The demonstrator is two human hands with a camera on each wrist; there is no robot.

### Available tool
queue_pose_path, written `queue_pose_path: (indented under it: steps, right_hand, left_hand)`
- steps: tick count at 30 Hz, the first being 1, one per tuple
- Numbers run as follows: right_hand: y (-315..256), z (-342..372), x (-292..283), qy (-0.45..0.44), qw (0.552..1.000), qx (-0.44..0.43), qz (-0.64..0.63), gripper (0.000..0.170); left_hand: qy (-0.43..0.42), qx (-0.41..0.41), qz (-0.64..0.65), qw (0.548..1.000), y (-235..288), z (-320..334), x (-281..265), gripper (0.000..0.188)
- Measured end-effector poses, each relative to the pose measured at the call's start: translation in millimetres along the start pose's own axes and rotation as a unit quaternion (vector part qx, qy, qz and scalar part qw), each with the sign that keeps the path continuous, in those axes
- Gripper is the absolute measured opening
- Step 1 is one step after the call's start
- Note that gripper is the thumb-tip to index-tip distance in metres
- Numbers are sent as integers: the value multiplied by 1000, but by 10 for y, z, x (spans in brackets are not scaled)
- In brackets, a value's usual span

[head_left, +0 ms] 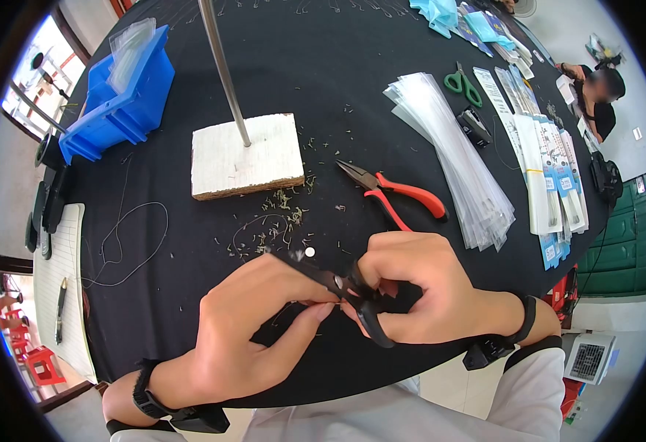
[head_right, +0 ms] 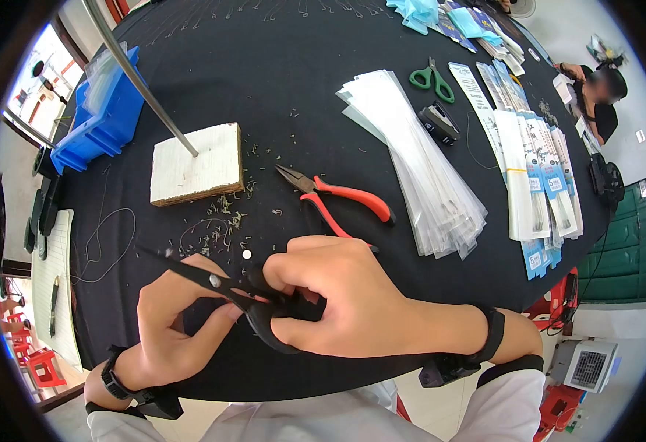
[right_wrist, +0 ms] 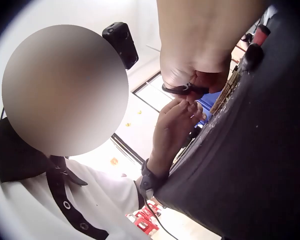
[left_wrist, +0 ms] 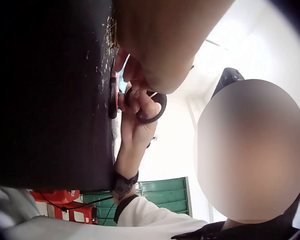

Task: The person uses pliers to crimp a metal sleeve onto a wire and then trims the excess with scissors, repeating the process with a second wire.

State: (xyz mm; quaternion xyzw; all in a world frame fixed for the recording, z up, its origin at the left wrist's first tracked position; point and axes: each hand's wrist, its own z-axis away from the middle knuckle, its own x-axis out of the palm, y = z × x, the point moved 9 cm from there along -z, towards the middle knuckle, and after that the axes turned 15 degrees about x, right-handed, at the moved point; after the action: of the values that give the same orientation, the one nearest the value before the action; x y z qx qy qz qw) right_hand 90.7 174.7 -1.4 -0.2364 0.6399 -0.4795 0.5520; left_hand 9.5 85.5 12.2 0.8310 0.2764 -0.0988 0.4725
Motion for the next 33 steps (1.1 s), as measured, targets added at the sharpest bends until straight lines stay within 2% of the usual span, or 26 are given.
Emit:
queue_pose_path:
  steps: [3,6,12,15,18,21,23,27,33]
  right_hand:
    - [-46,9,-20,19,999,-43,23,19]
    - [-38,9,-14,15,999,-38,21,19]
    - [184,-16,105,-84,987,93,-97,16]
    - [317,3,238,-150,923,202,-290,14]
    - [324,-1,273,-165,893,209,-363,13]
    - [214,-24,131,-117,969,150,-160,13]
    - [147,-28,69,-65,990,84,-93,15]
    - [49,-2,-1,5,999,18,-26,22]
    - [-24,15,-29,30,999,-26,9,18]
  left_hand:
    - [4,-28,21,999,-74,50,16,16]
    - [1,-16,7,1000,-47,35,21,16]
    - [-14,73,-54,996,111,-36,19,18]
    - [-5,107,-71,992,179,-45,10,19]
    - [-2,106,-69,992,180,-48,2,18]
    - [-11,46,-29,998,71,-39,-4,17]
    - [-10,-11,8,1000,-26,0,6,16]
    - [8,-25,20,999,-62,37,16,14]
    - [15,-64,58,996,-137,84,38,13]
